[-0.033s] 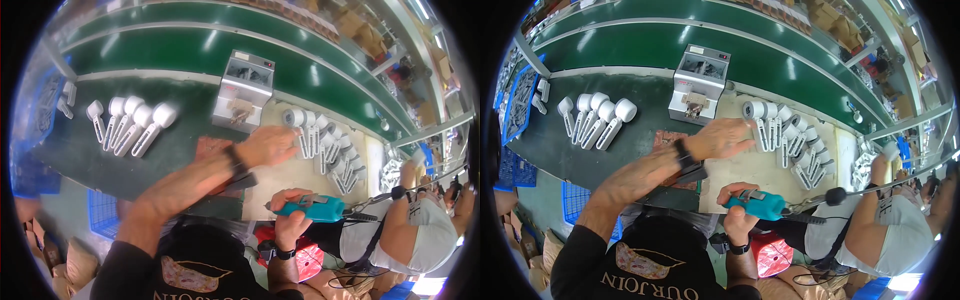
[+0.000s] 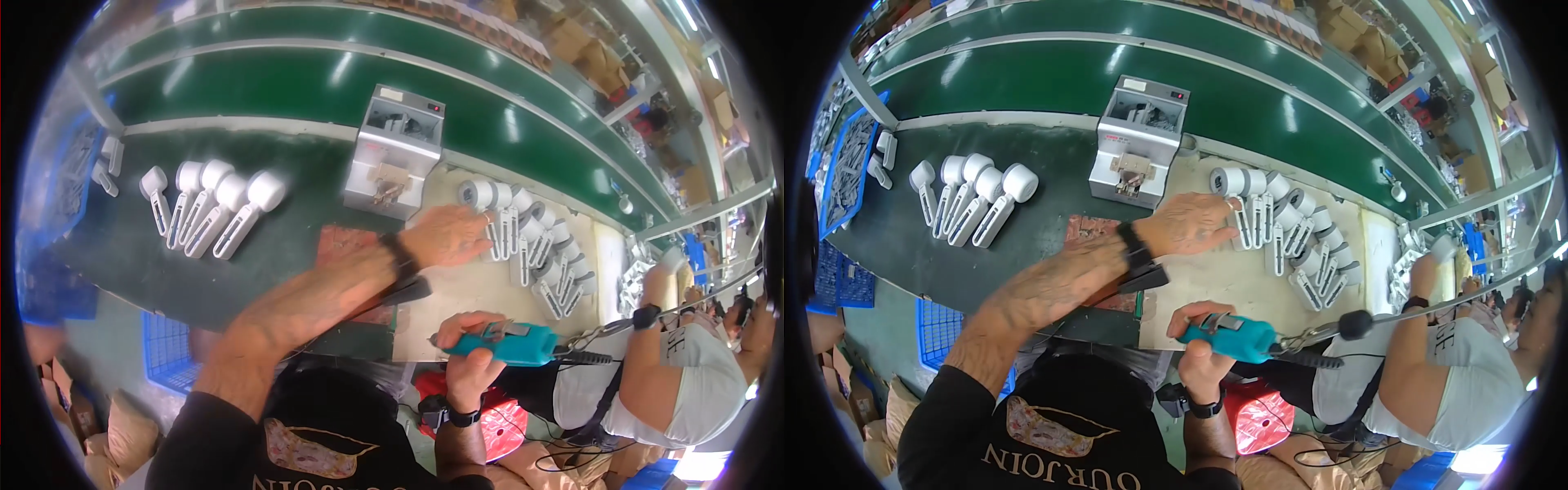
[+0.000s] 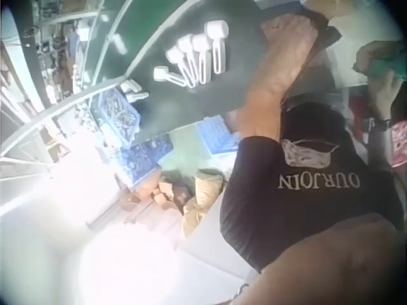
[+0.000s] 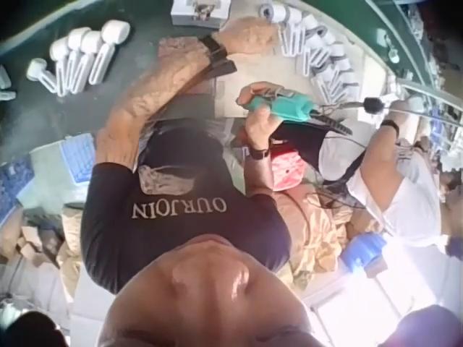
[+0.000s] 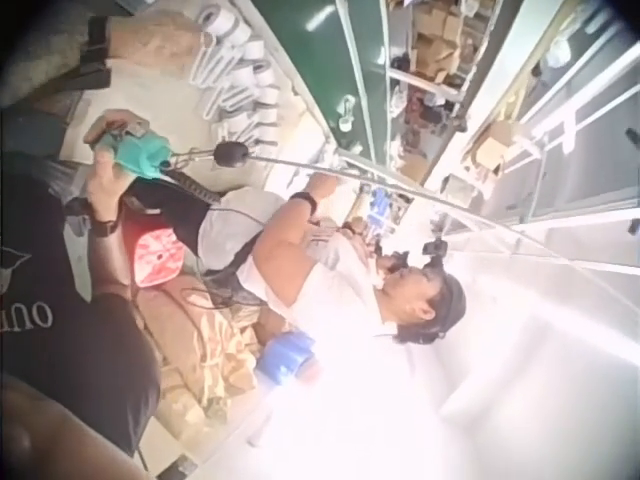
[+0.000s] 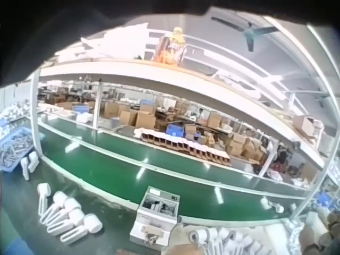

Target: The person picks up a white lint remover, places it on a red block, and uses a power screwdriver to drive a screw into it. They repeat this process with several more units, occasionally using a manual screwdriver to adjust the components.

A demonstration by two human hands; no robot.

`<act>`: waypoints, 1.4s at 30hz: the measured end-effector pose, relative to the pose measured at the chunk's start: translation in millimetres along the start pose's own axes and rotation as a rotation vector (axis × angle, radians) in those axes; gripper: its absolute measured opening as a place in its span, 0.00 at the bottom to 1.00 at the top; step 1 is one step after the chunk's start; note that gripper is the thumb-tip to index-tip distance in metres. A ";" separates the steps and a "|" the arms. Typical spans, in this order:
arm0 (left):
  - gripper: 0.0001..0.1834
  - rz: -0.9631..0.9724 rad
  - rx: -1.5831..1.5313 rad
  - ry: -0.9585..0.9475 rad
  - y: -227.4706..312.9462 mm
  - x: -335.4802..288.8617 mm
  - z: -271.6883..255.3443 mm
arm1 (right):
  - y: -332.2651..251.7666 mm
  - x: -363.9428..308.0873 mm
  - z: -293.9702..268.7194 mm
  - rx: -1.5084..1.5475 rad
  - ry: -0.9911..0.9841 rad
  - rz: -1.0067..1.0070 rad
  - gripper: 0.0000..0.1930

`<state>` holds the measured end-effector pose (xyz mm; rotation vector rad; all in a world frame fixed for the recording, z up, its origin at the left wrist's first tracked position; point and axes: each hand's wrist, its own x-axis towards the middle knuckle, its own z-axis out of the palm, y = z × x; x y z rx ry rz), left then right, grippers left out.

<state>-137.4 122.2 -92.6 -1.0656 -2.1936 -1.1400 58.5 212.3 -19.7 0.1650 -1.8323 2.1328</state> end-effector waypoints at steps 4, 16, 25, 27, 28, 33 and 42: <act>0.25 -0.060 0.087 -0.099 -12.5 18.5 41.1 | 2.0 -16.6 -17.0 0.055 -0.011 0.057 0.39; 0.20 -0.094 0.147 -0.391 56.0 -49.4 -109.1 | 12.3 1.6 -15.2 -0.034 -0.032 0.072 0.40; 0.19 -0.215 0.168 -0.144 62.2 -106.1 -139.3 | 20.4 6.0 26.8 0.008 -0.181 0.174 0.41; 0.19 -0.201 0.164 -0.099 60.8 -108.0 -137.5 | 26.4 13.0 31.5 -0.039 -0.169 0.130 0.40; 0.19 -0.182 0.162 -0.063 60.3 -108.8 -136.8 | 29.6 17.0 33.5 -0.079 -0.150 0.084 0.39; 0.20 -0.158 0.136 -0.101 53.8 -110.2 -136.3 | 24.0 36.0 32.7 -0.155 -0.062 0.018 0.35; 0.20 -0.080 0.170 -0.048 50.9 -115.5 -128.0 | 21.8 54.4 75.0 0.030 -0.102 -0.088 0.37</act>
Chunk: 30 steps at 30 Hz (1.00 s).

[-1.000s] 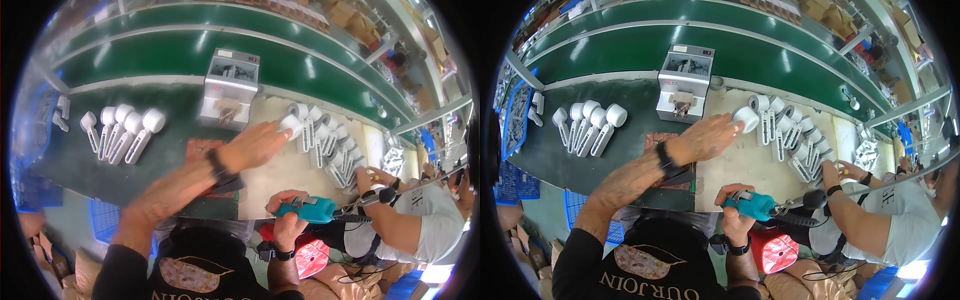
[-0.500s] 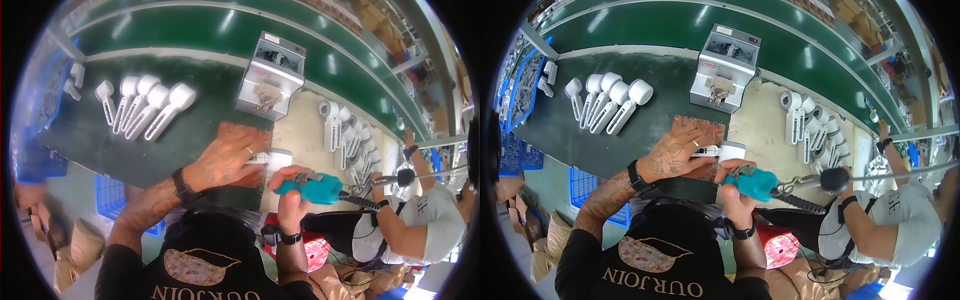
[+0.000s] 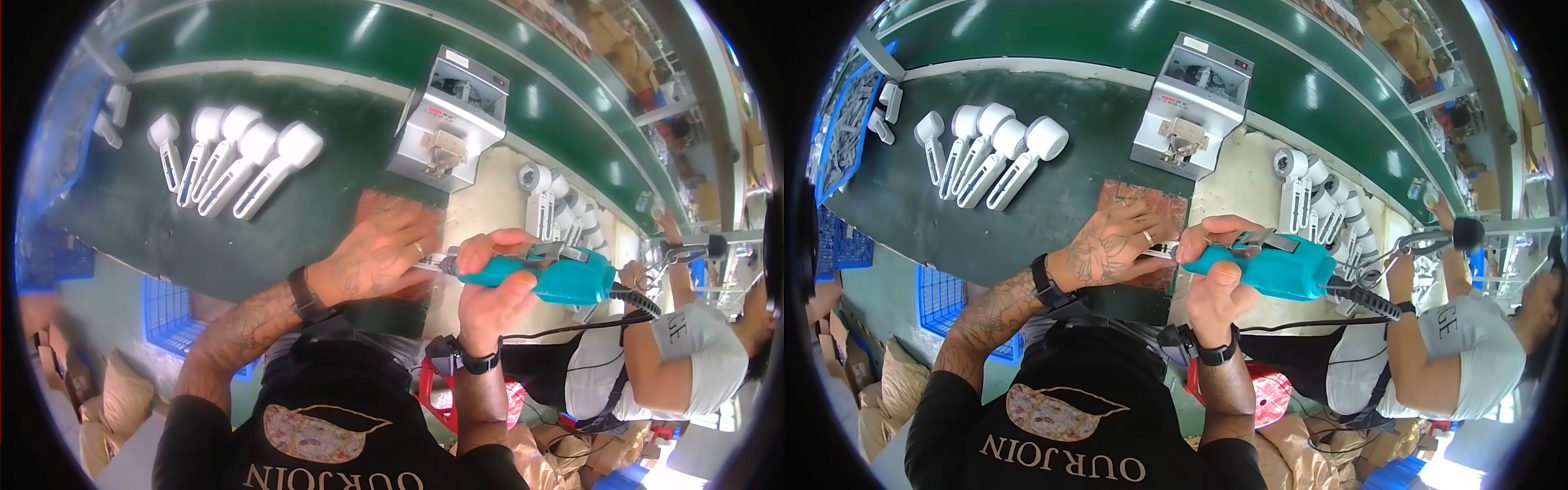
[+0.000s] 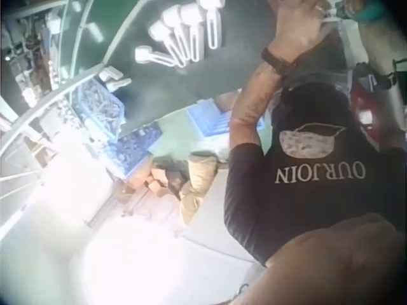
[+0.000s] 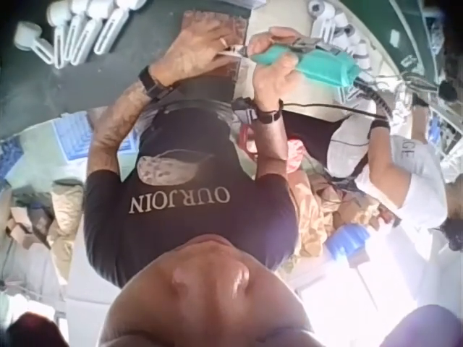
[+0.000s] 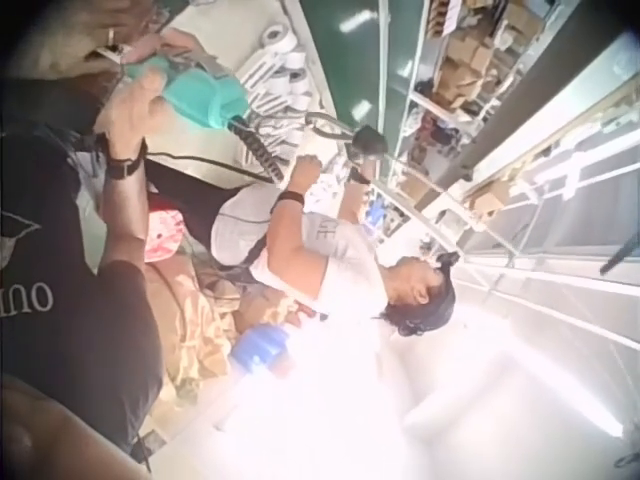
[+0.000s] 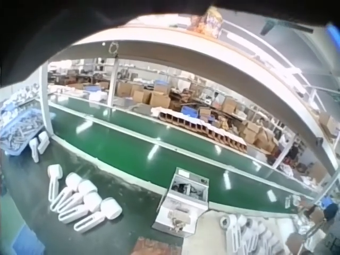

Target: The person picks up a white lint remover, places it on a red block, and uses a power screwdriver to drive a screw into it. They repeat this process with several more units, occasionally using a manual screwdriver to adjust the components.

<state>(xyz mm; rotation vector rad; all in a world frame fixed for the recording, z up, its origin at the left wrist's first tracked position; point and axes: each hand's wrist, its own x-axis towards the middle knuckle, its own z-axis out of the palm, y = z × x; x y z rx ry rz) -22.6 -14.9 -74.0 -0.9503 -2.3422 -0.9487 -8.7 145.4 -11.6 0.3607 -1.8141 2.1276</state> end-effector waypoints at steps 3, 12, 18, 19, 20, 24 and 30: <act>0.18 -0.032 -0.028 0.032 0.7 0.5 -1.2 | 4.9 0.8 3.9 0.004 -0.003 -0.016 0.37; 0.17 -0.002 -0.123 0.034 0.1 1.8 -0.7 | 11.8 4.1 3.6 -0.020 -0.004 -0.051 0.37; 0.17 -0.110 -0.246 -0.048 -3.3 0.4 -1.0 | 13.6 5.1 2.4 -0.041 -0.026 -0.074 0.36; 0.18 -0.136 -0.256 -0.071 -2.2 1.2 -2.3 | 13.7 4.8 1.3 -0.014 -0.030 -0.066 0.37; 0.18 -0.134 -0.254 -0.071 -1.0 1.8 -2.9 | 13.6 4.6 0.5 0.012 -0.035 -0.059 0.37; 0.18 -0.144 -0.278 -0.070 -1.9 2.5 -2.0 | 14.0 5.0 1.4 -0.001 -0.031 -0.070 0.36; 0.18 -0.138 -0.274 -0.072 -2.4 1.0 -1.0 | 15.0 6.1 -0.2 0.025 -0.064 -0.061 0.35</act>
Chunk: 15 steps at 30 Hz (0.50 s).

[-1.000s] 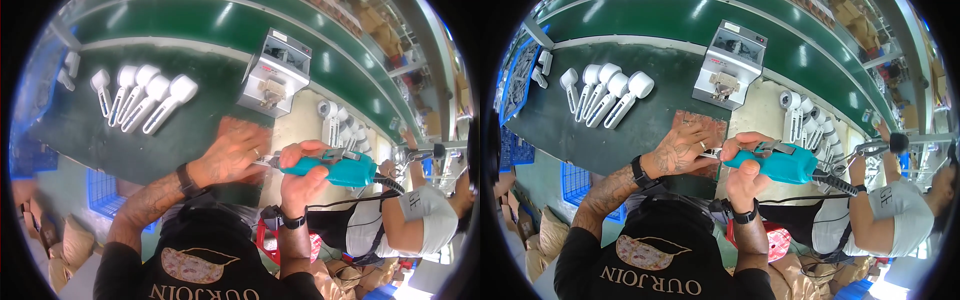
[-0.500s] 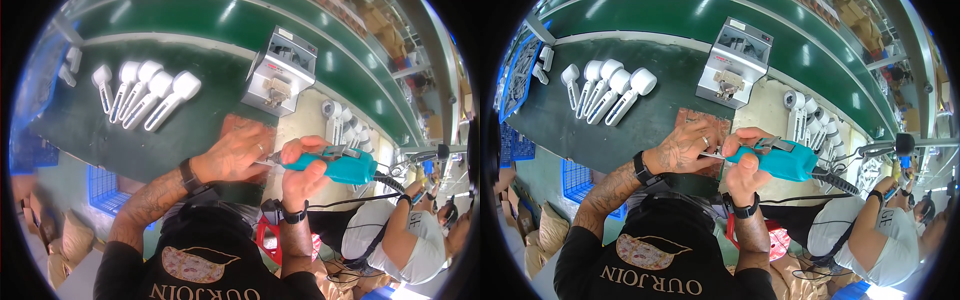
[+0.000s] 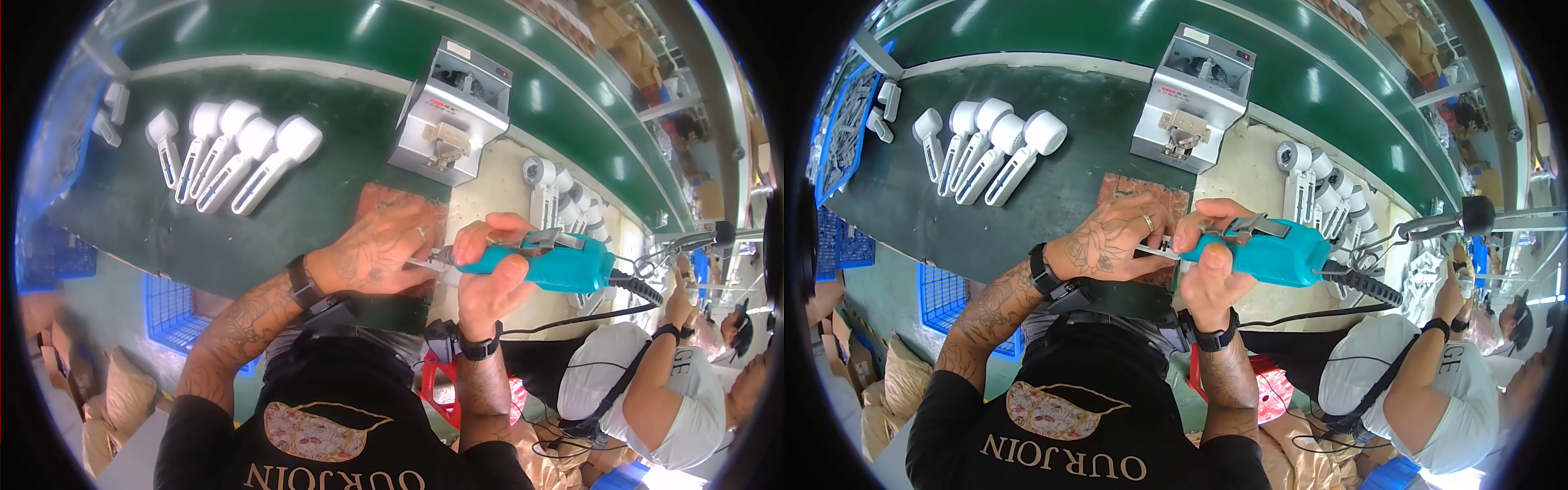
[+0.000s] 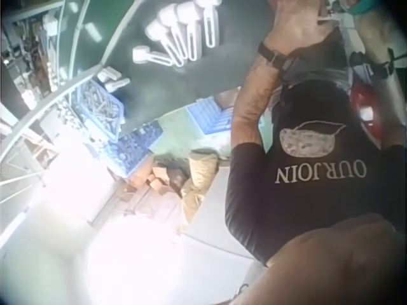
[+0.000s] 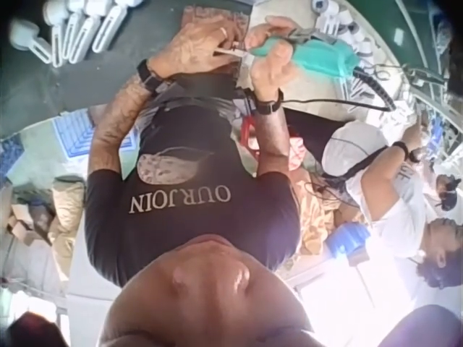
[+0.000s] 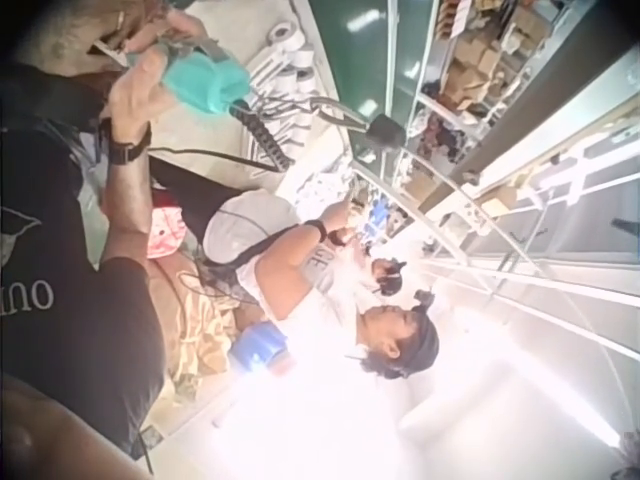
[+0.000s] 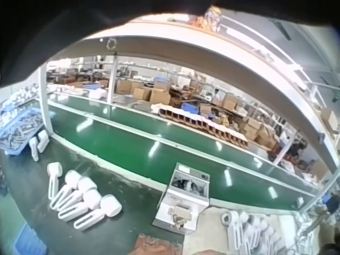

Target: The person picks up a white lint remover, places it on a red block, and uses a power screwdriver to drive a screw into it. They repeat this process with several more units, occasionally using a manual screwdriver to adjust the components.

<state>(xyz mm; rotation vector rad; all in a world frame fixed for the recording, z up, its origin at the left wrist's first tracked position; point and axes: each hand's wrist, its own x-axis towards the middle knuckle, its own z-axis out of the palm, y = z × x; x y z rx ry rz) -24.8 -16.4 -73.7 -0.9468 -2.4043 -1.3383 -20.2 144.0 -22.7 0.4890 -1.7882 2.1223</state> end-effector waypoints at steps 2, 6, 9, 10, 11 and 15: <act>0.18 -0.019 0.016 -0.019 1.4 -0.6 0.1 | -1.4 0.4 -0.6 0.001 0.000 0.013 0.36; 0.17 -0.066 0.073 0.002 6.7 0.5 -0.7 | -0.5 -0.8 -0.5 0.007 0.002 0.023 0.36; 0.18 -0.057 0.085 0.026 4.1 -1.0 2.7 | 0.1 -1.3 -0.8 0.003 -0.005 0.009 0.36; 0.19 -0.011 0.123 0.033 3.0 -1.6 3.5 | -0.8 -1.2 -1.1 -0.002 -0.003 0.016 0.36; 0.19 -0.011 0.123 0.034 2.9 -1.6 3.7 | -1.6 -1.2 -1.1 -0.008 -0.001 0.023 0.36; 0.18 -0.002 0.091 0.038 2.3 -1.4 5.8 | -3.7 -0.7 -1.1 -0.023 -0.001 0.027 0.36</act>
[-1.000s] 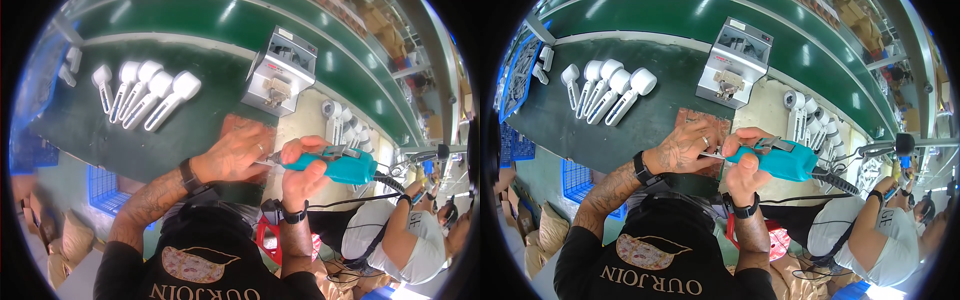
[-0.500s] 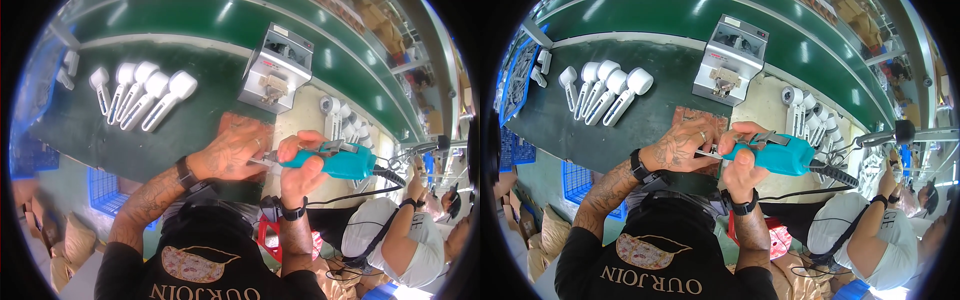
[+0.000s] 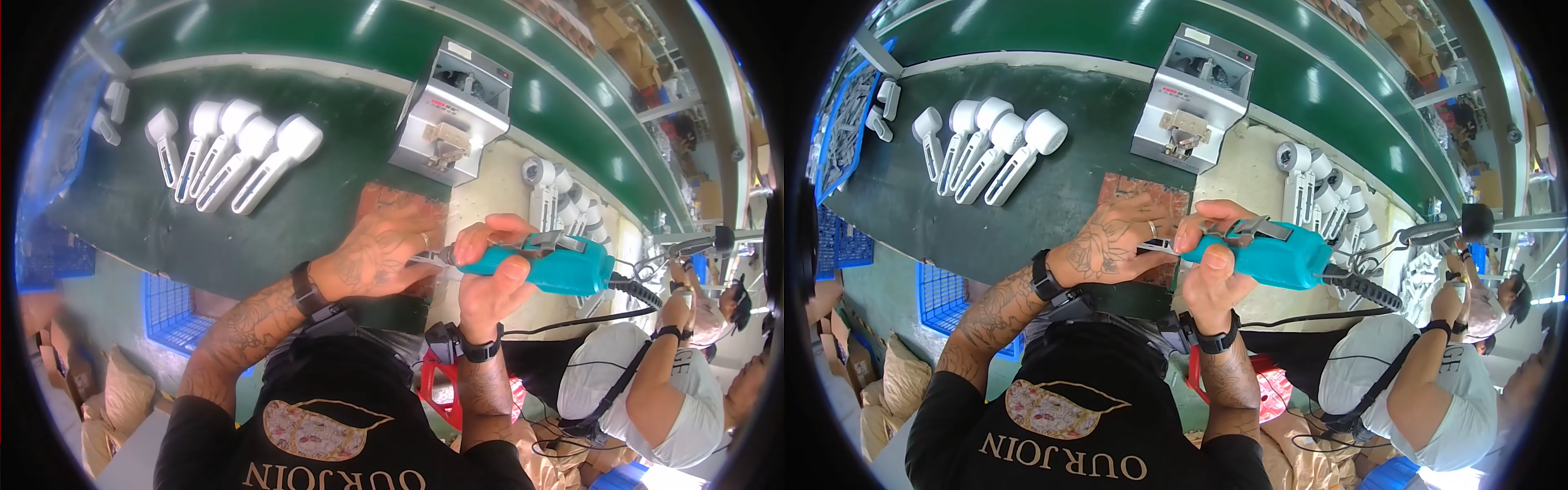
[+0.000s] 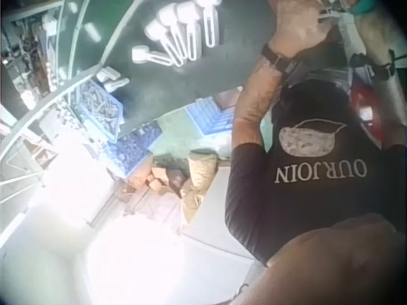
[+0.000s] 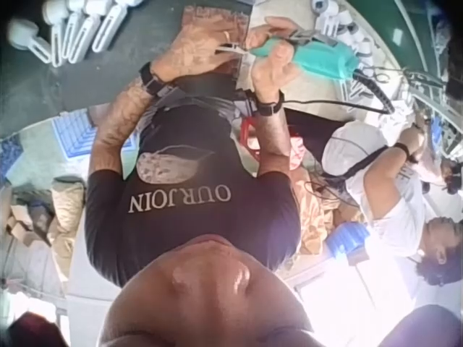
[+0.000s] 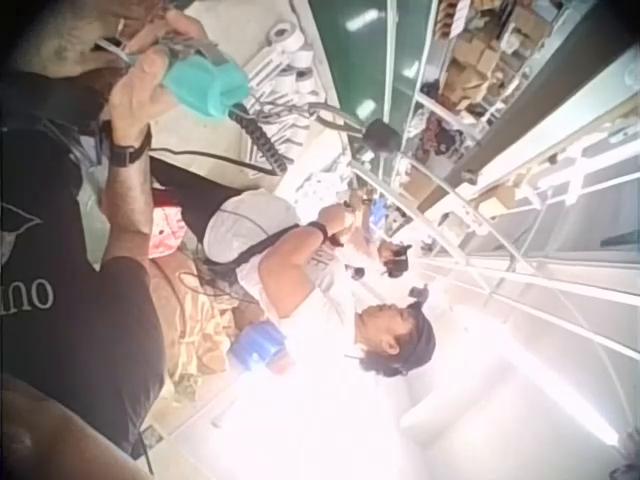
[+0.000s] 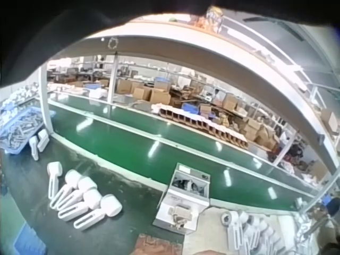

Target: The person picks up a white lint remover, places it on a red block, and uses a power screwdriver to drive a screw into it. They repeat this process with several more units, occasionally using a manual screwdriver to adjust the components.

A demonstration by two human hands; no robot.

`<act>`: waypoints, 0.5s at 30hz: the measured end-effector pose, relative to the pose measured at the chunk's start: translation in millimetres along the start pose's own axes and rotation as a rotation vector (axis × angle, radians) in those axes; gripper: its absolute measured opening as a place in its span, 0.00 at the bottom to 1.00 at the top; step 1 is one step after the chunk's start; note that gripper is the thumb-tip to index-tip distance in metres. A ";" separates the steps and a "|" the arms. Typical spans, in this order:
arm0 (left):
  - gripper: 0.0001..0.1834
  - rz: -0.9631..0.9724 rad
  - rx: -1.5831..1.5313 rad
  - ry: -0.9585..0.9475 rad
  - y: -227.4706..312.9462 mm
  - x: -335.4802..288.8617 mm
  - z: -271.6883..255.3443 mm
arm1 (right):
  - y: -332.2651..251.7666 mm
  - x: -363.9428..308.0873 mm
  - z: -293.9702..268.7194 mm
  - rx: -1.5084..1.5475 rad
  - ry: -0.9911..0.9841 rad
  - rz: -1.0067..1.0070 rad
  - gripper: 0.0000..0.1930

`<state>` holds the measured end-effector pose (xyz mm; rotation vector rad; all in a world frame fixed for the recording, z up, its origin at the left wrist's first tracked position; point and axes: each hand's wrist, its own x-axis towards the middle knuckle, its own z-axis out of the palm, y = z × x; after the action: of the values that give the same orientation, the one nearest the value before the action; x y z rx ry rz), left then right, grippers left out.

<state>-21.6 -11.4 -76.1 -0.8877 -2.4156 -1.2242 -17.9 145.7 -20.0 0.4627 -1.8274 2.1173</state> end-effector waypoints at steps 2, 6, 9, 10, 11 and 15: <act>0.19 0.015 0.042 0.028 -1.3 0.3 0.4 | -0.6 2.0 0.7 -0.007 -0.010 0.006 0.37; 0.19 -0.056 0.049 -0.023 -10.6 9.4 -10.0 | -2.1 23.8 5.5 -0.053 -0.030 0.013 0.36; 0.20 -0.075 0.084 -0.083 -12.2 13.5 -14.8 | 7.4 55.4 7.6 0.015 -0.061 -0.079 0.32; 0.21 -0.038 0.083 -0.066 -12.5 15.0 -17.0 | 8.9 66.7 10.9 -0.072 -0.039 -0.080 0.29; 0.21 -0.036 0.089 -0.060 -13.6 13.4 -17.2 | 11.0 77.8 15.1 -0.158 -0.017 -0.080 0.26; 0.24 -0.041 0.118 -0.073 -22.9 2.3 -10.0 | 26.2 106.9 26.5 -0.290 -0.045 -0.077 0.21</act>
<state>-38.3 -28.8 -83.3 -0.8667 -2.5456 -1.0676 -124.4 117.9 6.5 0.5021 -2.0629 1.7672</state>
